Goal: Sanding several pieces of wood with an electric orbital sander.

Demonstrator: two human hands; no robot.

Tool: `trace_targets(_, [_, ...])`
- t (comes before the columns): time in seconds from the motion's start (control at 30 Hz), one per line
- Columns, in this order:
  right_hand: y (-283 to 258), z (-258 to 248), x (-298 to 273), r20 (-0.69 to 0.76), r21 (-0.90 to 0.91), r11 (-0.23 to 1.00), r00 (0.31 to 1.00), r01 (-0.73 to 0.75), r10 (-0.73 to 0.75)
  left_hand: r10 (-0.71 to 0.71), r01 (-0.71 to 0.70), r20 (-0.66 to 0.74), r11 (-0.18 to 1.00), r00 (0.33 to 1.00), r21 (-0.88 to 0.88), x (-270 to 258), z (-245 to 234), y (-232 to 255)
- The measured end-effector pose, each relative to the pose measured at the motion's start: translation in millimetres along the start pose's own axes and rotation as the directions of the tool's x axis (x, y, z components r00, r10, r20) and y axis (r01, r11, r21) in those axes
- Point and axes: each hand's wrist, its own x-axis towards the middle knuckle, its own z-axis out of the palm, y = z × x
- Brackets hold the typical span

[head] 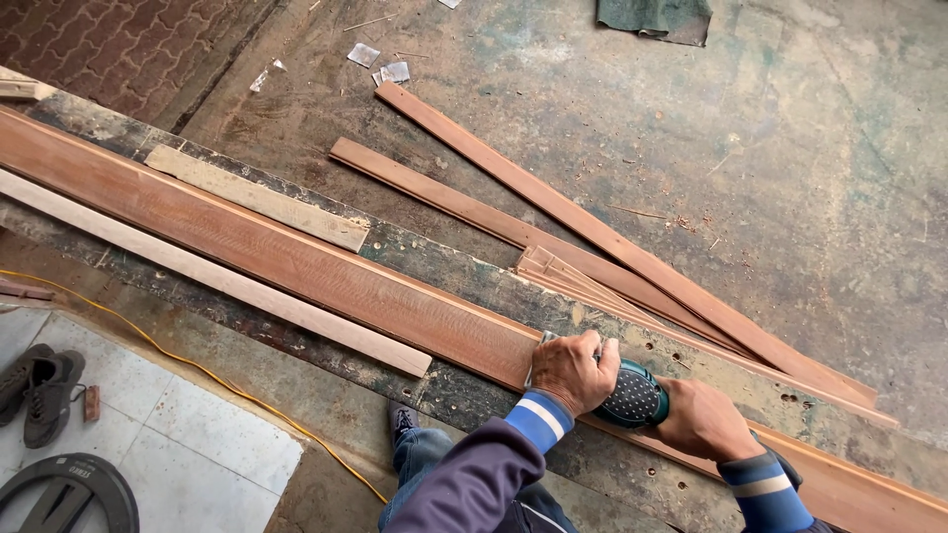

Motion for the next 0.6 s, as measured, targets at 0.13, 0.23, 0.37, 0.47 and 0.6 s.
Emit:
trace_targets(0.13, [-10.4,-3.8,1.6,-0.004,-0.015,1.0,1.0,0.012,-0.012,-0.016,0.016,-0.029,1.0,0.999,0.002,1.0,-6.4,-4.9])
trace_targets(0.23, [-14.6,-3.0,6.0,-0.023,-0.013,0.999,0.999,0.044,-0.045,-0.036,0.036,-0.016,0.999,0.999,0.004,3.3,-10.4,-8.6])
trace_targets(0.37, [-23.1,-7.1,8.9,0.011,-0.002,0.999,0.999,0.032,-0.032,-0.04,0.04,-0.025,0.999,0.999,0.004,5.3,-15.2,-14.8])
trace_targets(0.47, [-30.1,-8.0,10.4,-0.012,0.001,0.998,0.998,0.066,-0.066,-0.037,0.038,-0.038,0.999,0.999,0.006,6.8,-19.8,-19.2])
trace_targets(0.6, [-41.3,-10.1,12.8,-0.012,-0.006,0.997,0.997,0.08,-0.08,-0.057,0.057,-0.033,0.998,0.998,0.017,9.5,-27.5,-25.0])
